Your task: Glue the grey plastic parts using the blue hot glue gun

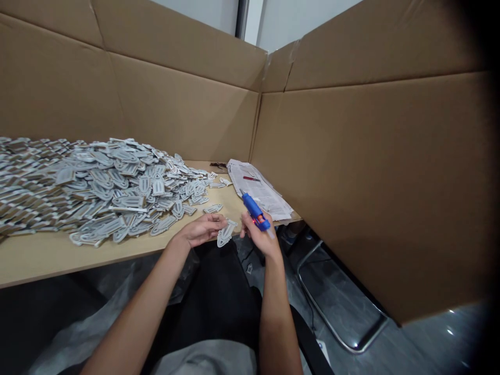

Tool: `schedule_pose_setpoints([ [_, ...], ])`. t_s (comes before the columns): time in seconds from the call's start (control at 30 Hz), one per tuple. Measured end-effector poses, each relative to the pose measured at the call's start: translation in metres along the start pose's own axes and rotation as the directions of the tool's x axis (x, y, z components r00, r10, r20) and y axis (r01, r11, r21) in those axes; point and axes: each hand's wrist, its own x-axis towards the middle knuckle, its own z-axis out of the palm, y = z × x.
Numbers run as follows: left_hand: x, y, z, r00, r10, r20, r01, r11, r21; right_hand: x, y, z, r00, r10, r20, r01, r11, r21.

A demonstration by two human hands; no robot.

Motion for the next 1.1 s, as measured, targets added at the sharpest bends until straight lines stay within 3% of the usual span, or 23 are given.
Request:
schedule_pose_setpoints([
  [0.13,0.002,0.0,0.0,0.999,0.005,-0.037,-0.006,0.999,-0.045,0.002,0.011,-0.003,0.998,-0.01,-0.069,-0.001,0.988,-0.151],
  [0.33,0.004,-0.001,0.003,0.995,0.06,-0.073,-0.063,0.997,-0.034,0.005,0.019,0.003,0.999,0.025,0.026,-0.024,0.999,-0.043],
  [0.57,0.007,-0.006,0.013,0.957,0.206,-0.205,-0.207,0.978,0.017,0.005,0.018,0.004,0.994,-0.034,-0.099,0.017,0.985,-0.174],
  [0.83,0.002,-0.014,0.022,0.901,0.365,-0.234,-0.287,0.907,0.307,0.0,-0.003,0.008,0.976,-0.187,-0.112,0.136,0.925,-0.355],
  [1.1,0.003,-0.016,0.025,0.858,0.449,-0.249,-0.34,0.861,0.378,0.001,-0.007,0.011,0.967,-0.231,-0.106,0.164,0.886,-0.435],
])
